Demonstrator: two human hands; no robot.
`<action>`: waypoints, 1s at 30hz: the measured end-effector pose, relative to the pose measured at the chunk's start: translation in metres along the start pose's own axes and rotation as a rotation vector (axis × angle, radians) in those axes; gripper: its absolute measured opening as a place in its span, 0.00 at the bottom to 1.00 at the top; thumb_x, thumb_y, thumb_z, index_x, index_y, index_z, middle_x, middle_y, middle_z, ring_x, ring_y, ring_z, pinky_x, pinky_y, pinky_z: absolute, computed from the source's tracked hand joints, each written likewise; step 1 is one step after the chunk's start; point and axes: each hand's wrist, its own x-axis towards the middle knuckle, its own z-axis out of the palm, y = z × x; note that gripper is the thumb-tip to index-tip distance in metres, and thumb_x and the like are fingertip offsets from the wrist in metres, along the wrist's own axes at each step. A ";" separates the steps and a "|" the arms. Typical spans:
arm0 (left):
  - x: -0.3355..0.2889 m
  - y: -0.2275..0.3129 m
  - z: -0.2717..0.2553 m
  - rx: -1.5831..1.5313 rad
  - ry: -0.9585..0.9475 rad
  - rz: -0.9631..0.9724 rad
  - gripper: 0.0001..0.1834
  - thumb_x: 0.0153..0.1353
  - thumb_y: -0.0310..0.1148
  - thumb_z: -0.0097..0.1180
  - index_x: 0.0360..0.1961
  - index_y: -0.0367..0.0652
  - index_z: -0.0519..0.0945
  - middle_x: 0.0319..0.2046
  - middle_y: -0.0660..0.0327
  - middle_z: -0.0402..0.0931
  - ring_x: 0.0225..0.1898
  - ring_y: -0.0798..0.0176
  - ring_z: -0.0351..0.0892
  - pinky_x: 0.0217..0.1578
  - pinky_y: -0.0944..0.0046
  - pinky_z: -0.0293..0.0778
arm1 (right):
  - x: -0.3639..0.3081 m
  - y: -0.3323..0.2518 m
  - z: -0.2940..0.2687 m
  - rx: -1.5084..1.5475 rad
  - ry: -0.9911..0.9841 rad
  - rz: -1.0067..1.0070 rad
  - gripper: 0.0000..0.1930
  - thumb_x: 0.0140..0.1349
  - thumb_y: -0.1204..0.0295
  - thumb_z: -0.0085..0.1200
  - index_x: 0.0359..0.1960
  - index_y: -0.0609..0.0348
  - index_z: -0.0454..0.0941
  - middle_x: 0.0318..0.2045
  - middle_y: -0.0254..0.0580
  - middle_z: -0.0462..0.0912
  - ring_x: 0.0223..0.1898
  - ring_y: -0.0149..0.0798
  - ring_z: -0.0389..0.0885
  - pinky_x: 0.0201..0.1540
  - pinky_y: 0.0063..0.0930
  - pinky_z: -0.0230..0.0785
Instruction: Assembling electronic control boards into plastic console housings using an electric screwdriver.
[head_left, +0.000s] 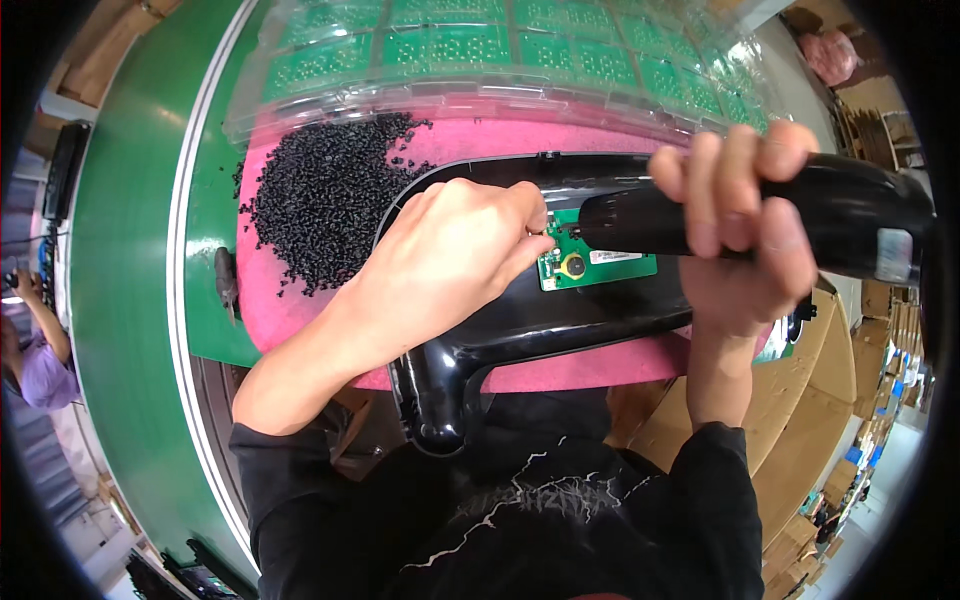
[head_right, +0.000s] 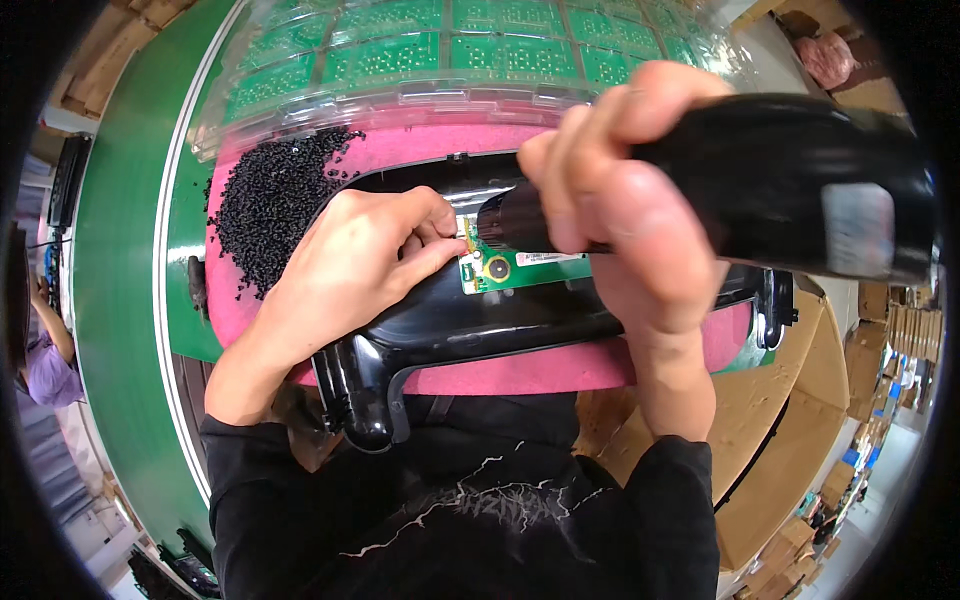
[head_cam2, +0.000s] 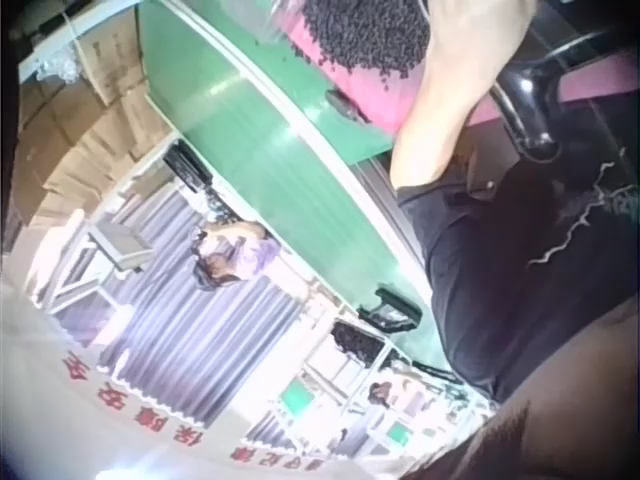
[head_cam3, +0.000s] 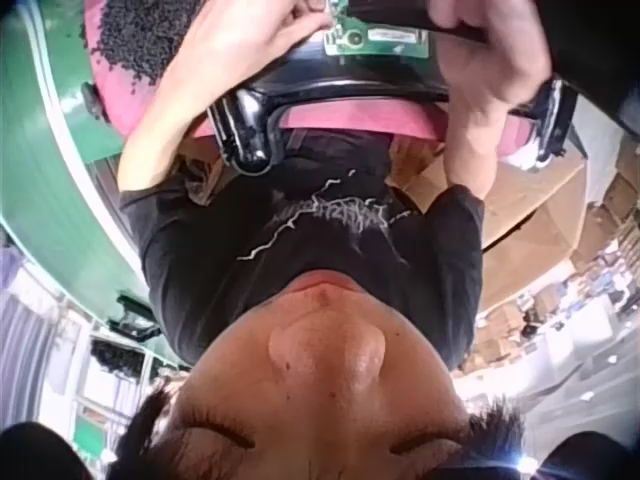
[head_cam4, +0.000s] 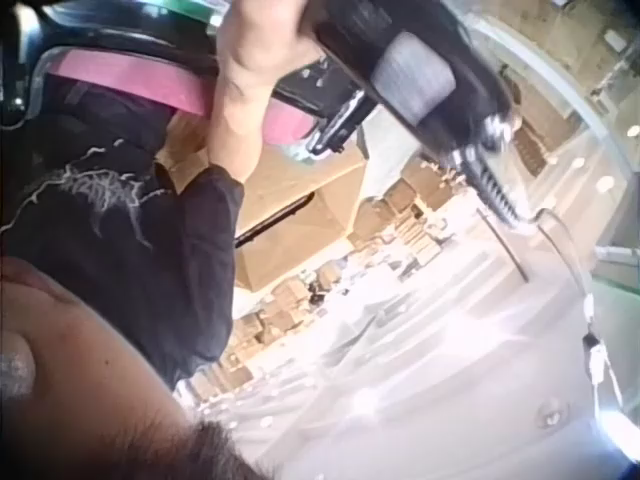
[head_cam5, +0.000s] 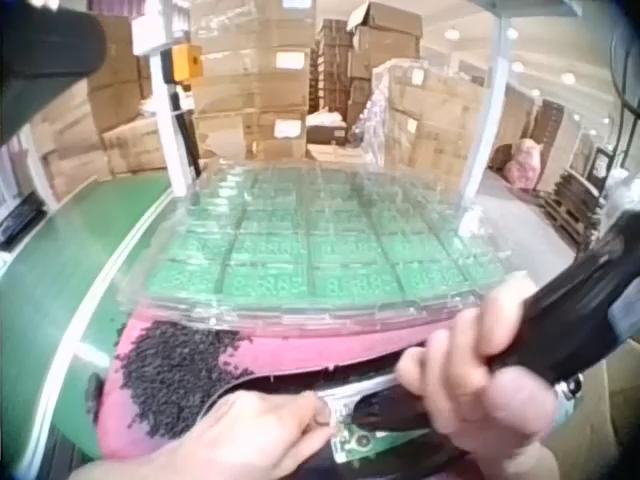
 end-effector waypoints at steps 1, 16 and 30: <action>0.001 0.000 0.002 -0.001 0.023 0.068 0.07 0.61 0.27 0.62 0.35 0.34 0.78 0.25 0.52 0.81 0.26 0.52 0.84 0.28 0.60 0.78 | 0.001 -0.006 -0.001 0.039 0.001 -0.018 0.11 0.62 0.66 0.57 0.42 0.48 0.69 0.22 0.21 0.67 0.22 0.22 0.64 0.41 0.27 0.59; 0.005 -0.001 0.009 -0.035 0.036 0.258 0.09 0.57 0.24 0.63 0.38 0.35 0.78 0.30 0.52 0.81 0.31 0.48 0.83 0.32 0.56 0.79 | -0.006 -0.027 -0.010 -0.006 -0.096 0.148 0.16 0.60 0.64 0.61 0.45 0.43 0.68 0.22 0.18 0.71 0.21 0.20 0.67 0.37 0.25 0.59; 0.003 0.000 0.003 -0.063 0.044 0.307 0.11 0.48 0.25 0.68 0.28 0.34 0.77 0.24 0.55 0.75 0.28 0.49 0.77 0.28 0.54 0.73 | -0.010 -0.023 -0.004 0.160 -0.127 0.004 0.16 0.60 0.67 0.61 0.44 0.47 0.67 0.25 0.22 0.73 0.26 0.23 0.74 0.41 0.26 0.60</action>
